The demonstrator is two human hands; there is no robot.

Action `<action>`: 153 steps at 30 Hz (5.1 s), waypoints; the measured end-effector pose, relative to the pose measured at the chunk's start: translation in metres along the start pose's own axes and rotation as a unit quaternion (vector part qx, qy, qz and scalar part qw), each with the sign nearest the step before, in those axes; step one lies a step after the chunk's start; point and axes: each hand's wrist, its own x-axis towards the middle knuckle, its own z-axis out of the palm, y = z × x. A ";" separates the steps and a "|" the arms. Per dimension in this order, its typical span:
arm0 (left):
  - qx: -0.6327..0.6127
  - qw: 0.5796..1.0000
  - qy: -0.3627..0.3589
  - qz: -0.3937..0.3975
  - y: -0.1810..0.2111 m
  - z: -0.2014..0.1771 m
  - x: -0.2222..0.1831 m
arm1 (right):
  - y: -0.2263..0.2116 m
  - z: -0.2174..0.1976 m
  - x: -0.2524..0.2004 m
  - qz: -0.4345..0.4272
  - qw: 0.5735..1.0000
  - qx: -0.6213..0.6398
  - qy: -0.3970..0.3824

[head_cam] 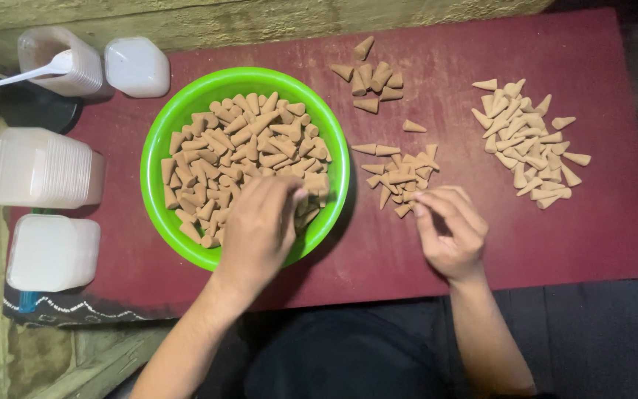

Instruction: Sort incense cones from a bowl into piles on a table

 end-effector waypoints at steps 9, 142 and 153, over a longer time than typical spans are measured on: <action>-0.131 0.987 -0.008 0.097 0.048 0.025 -0.019 | -0.057 0.016 0.012 0.086 0.978 0.171 -0.079; 0.183 0.979 -0.013 0.084 -0.056 0.034 0.045 | 0.007 -0.015 -0.022 0.229 0.957 -0.176 0.013; -0.062 0.997 -0.007 -0.044 -0.031 0.000 0.036 | 0.012 -0.011 -0.022 0.195 0.971 -0.138 0.006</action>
